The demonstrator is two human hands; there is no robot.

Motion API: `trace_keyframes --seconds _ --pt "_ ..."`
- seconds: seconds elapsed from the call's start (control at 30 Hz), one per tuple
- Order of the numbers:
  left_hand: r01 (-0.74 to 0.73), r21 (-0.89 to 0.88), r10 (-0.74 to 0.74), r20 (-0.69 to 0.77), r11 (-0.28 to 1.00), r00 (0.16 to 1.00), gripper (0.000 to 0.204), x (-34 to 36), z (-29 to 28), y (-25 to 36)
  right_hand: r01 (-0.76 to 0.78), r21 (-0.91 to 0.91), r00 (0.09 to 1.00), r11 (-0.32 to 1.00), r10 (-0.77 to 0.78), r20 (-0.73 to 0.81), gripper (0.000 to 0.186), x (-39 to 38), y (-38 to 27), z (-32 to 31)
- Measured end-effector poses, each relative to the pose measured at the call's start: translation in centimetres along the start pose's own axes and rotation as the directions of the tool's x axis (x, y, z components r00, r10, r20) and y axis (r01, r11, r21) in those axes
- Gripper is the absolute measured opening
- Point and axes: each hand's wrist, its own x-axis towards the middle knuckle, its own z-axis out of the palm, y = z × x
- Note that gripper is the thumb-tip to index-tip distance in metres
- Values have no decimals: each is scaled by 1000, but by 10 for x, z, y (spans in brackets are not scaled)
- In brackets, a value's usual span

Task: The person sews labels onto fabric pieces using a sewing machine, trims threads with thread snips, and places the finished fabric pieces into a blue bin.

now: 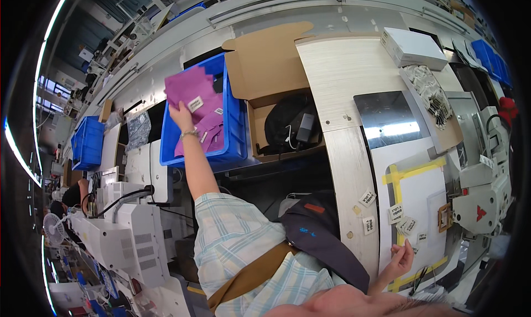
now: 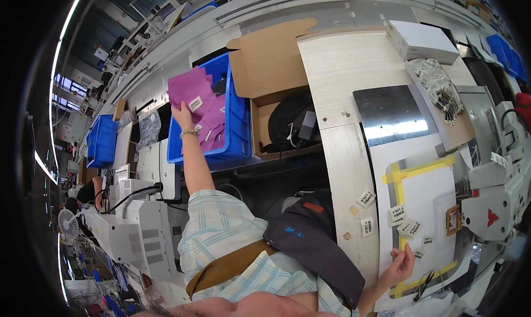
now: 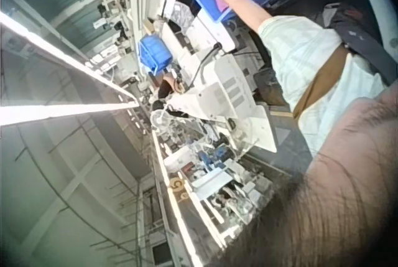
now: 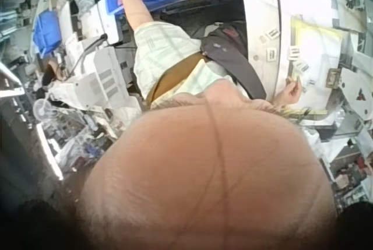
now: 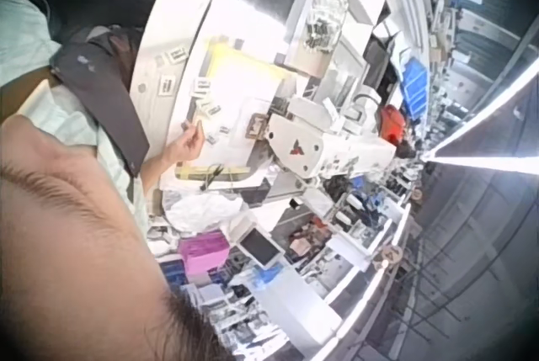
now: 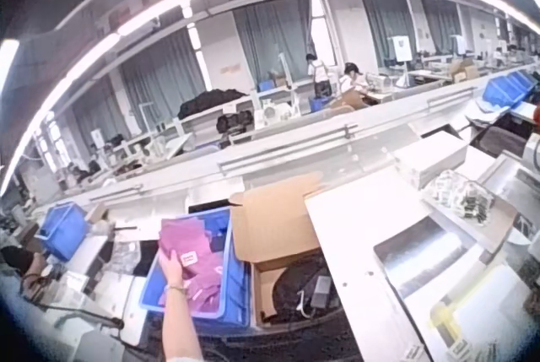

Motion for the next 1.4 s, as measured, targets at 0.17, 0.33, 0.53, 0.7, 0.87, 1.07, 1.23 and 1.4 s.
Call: trace_keyframes --seconds 0.17,0.33,0.53,0.7,0.87,1.07,1.23,1.4 --pt "30 992 -709 65 120 702 93 -67 -77 -41 81 -148 996 986 -85 -15 24 -1 -1 -3" --pt "-122 940 -469 268 318 842 87 -102 -71 -50 80 -128 996 989 -83 -22 24 1 -3 -2" --pt "82 759 -379 226 646 897 40 -129 -62 -41 323 -439 943 838 -325 71 23 0 9 -1" --pt "-47 814 -363 308 578 880 29 -128 -59 -39 557 -544 821 627 -513 249 26 3 -1 0" --pt "-99 187 2 457 977 889 16 -141 2 -3 535 -570 821 623 -543 176 25 0 -6 -10" --pt "-643 -145 528 718 752 455 9 -169 88 125 535 -619 796 576 -589 140 26 3 -14 -17" --pt "-692 -506 783 606 515 140 14 -211 134 200 510 -688 790 517 -598 136 29 -1 -20 -35" --pt "-642 -631 833 552 434 20 22 -242 132 234 556 -666 765 498 -619 176 37 9 -37 -17"
